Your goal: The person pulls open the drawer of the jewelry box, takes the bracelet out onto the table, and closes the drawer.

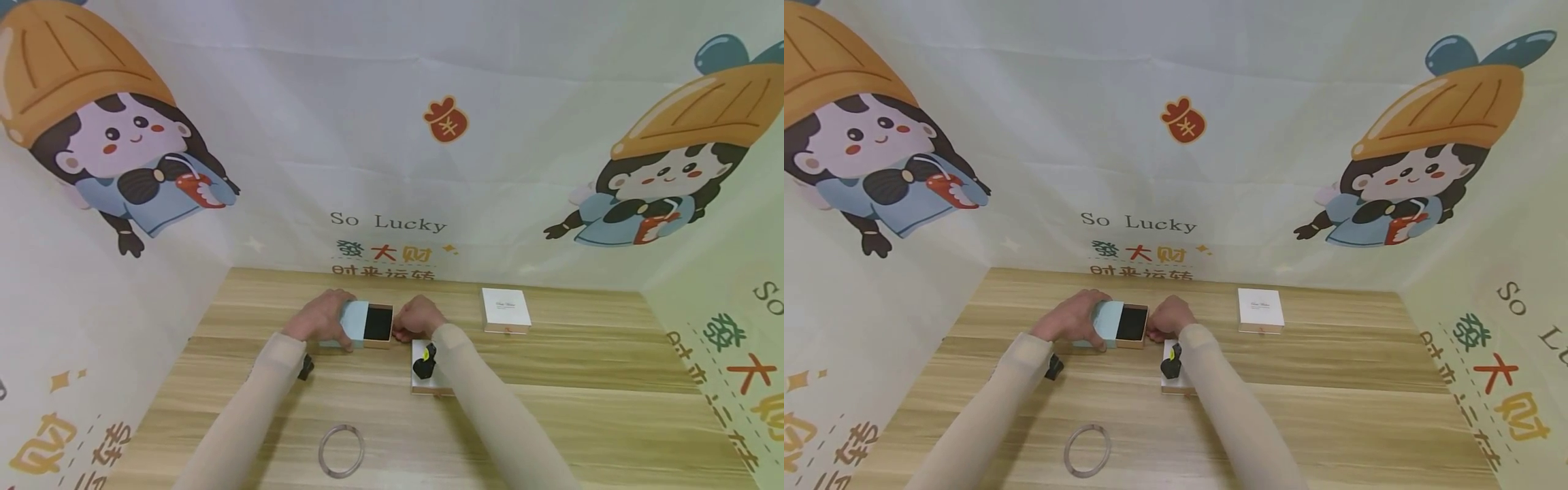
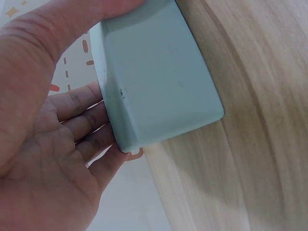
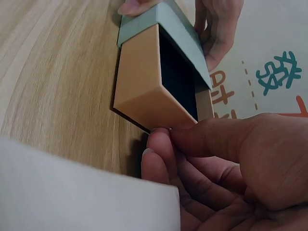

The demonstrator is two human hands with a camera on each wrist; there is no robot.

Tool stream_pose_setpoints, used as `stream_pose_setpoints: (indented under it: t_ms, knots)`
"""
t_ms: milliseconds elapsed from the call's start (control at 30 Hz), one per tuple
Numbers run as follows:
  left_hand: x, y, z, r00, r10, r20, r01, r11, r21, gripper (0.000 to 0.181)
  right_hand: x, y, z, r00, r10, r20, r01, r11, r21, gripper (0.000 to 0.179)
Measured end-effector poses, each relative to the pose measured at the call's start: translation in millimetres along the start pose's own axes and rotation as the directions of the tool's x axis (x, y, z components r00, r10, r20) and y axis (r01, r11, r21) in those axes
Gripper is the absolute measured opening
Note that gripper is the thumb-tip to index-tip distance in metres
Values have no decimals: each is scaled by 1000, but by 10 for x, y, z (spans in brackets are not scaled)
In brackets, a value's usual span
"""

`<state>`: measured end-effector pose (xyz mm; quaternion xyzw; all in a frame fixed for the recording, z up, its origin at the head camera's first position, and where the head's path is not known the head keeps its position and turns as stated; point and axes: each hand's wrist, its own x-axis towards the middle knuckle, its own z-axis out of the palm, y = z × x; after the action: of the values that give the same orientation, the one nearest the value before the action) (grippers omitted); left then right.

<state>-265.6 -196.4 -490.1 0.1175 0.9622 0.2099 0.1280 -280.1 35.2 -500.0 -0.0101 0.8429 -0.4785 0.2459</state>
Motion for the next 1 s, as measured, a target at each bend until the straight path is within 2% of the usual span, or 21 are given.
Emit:
stream_pose_setpoints:
  t_ms: [333, 567, 800, 1000]
  knots:
    - [1, 4, 12, 1000, -4, -1, 4, 1000, -17, 103, 15, -56, 47, 1000, -13, -24, 11, 995, -99, 18]
    - [3, -9, 3, 1000, 0, 1, 0, 1000, -24, 101, 22, -86, 83, 999, -32, -12, 32, 997, -67, 15]
    - [-9, -10, 5, 1000, 19, -1, -19, 1000, -18, 101, 23, -109, 113, 997, -78, -24, 74, 989, -127, 14]
    - [-3, -9, 3, 1000, 17, -1, -17, 999, -30, 101, 42, -133, 170, 997, -71, -28, 68, 993, -99, 12]
